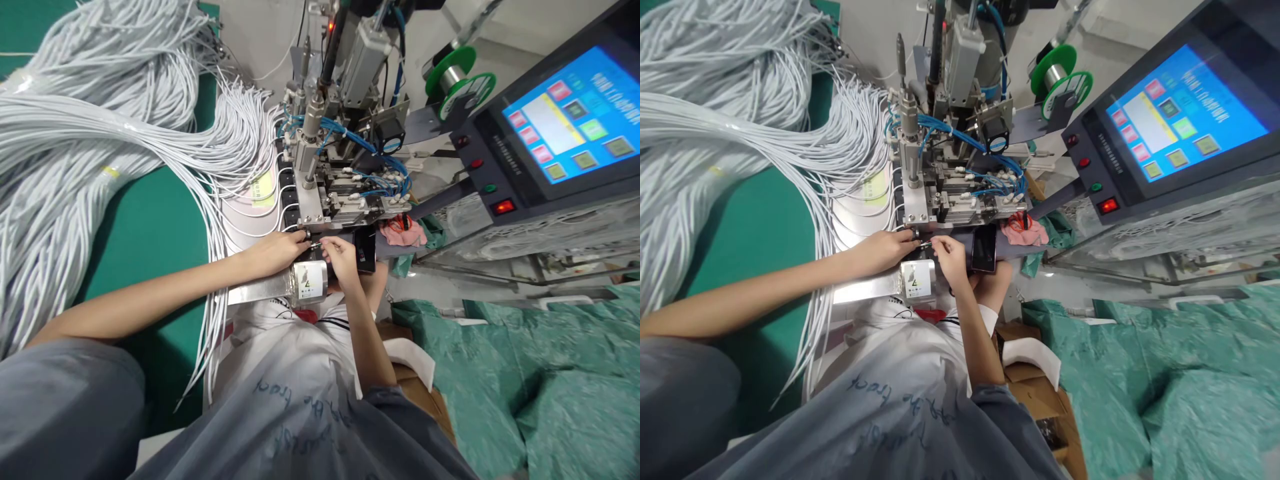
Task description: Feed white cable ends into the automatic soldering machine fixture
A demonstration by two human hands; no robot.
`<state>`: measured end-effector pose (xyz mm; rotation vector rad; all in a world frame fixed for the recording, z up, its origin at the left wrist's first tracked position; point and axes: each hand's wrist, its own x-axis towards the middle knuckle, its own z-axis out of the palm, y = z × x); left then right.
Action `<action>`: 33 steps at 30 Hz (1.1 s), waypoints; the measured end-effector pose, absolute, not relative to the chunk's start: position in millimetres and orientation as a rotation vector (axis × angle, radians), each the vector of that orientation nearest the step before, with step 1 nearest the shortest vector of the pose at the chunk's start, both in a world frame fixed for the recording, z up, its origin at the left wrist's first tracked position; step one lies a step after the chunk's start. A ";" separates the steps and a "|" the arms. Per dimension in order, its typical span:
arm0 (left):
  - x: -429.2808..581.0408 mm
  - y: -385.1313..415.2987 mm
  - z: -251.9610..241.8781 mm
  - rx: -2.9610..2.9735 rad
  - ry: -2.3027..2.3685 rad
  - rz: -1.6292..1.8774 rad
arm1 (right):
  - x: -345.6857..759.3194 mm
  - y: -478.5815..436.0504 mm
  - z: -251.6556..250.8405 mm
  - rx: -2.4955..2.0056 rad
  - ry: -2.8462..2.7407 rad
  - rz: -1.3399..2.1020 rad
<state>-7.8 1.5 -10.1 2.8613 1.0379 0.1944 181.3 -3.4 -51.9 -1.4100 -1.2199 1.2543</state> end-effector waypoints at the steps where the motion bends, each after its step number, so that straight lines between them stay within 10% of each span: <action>1: -7.7 1.5 -10.8 2.864 1.038 0.196 | 179.5 -3.3 -52.3 -1.413 -1.213 1.252; 33: -7.6 4.9 -15.4 2.966 0.972 0.163 | 178.9 1.3 -53.3 -1.398 -1.208 1.411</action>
